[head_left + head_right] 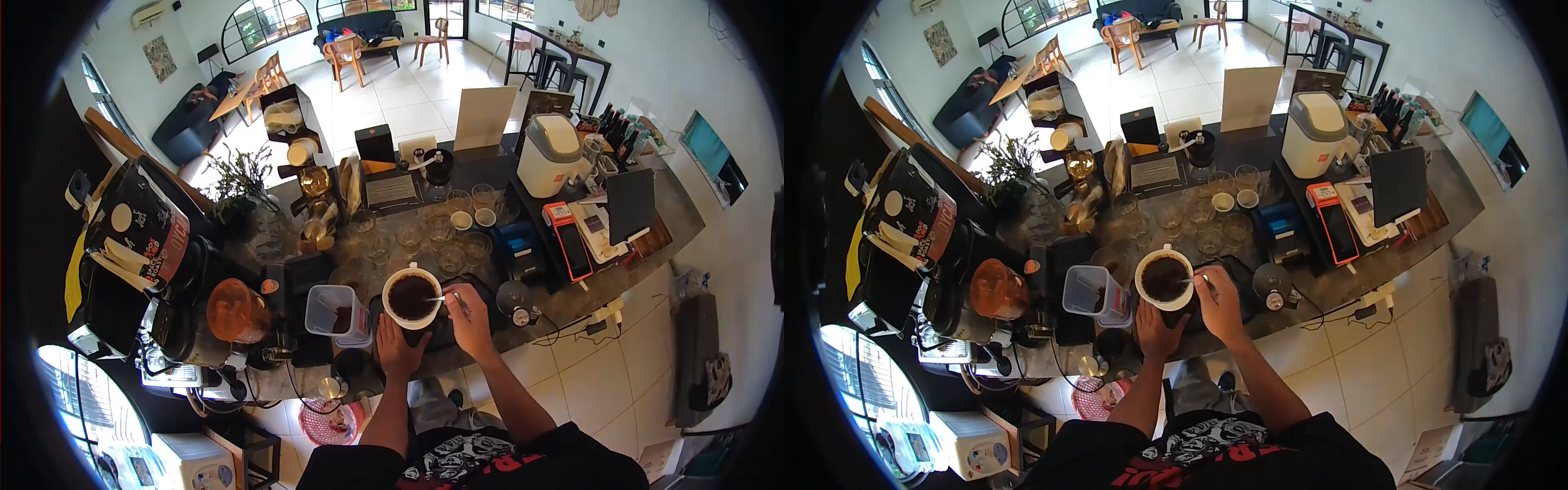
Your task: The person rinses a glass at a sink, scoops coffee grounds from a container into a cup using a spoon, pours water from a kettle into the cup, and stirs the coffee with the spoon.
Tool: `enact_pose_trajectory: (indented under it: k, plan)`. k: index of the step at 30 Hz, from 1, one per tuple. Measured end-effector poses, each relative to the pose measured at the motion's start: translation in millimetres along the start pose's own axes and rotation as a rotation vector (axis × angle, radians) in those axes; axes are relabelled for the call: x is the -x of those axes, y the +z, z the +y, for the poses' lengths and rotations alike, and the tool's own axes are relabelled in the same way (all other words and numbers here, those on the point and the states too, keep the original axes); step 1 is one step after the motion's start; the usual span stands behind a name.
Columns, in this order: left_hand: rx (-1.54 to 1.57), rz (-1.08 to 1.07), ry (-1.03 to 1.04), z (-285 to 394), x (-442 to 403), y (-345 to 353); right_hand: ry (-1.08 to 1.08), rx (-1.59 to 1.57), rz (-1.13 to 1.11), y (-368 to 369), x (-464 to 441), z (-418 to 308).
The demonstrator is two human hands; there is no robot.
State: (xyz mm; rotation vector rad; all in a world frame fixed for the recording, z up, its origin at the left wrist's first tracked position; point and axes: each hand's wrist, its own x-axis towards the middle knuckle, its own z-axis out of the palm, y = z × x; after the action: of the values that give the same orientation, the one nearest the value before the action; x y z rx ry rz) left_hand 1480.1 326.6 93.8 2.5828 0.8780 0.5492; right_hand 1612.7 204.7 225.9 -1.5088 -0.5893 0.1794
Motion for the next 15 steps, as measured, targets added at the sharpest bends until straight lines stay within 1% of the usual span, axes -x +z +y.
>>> enact_pose_trajectory:
  k: [3,9,12,15]
  plan:
    - [0.013,0.019,0.023,-1.4,-0.4,0.3,-0.030,0.032,-0.007,0.5,-4.5,7.9]
    - [0.020,0.007,0.005,2.0,-0.9,-4.2,-0.036,0.006,-0.022,4.3,-7.7,8.5]
    - [0.037,0.017,0.013,0.6,-1.0,-2.9,-0.055,0.039,-0.011,4.2,-9.6,10.5]
    - [0.024,0.026,0.012,-0.5,0.2,-0.9,-0.045,0.093,-0.050,3.2,-11.2,9.9]
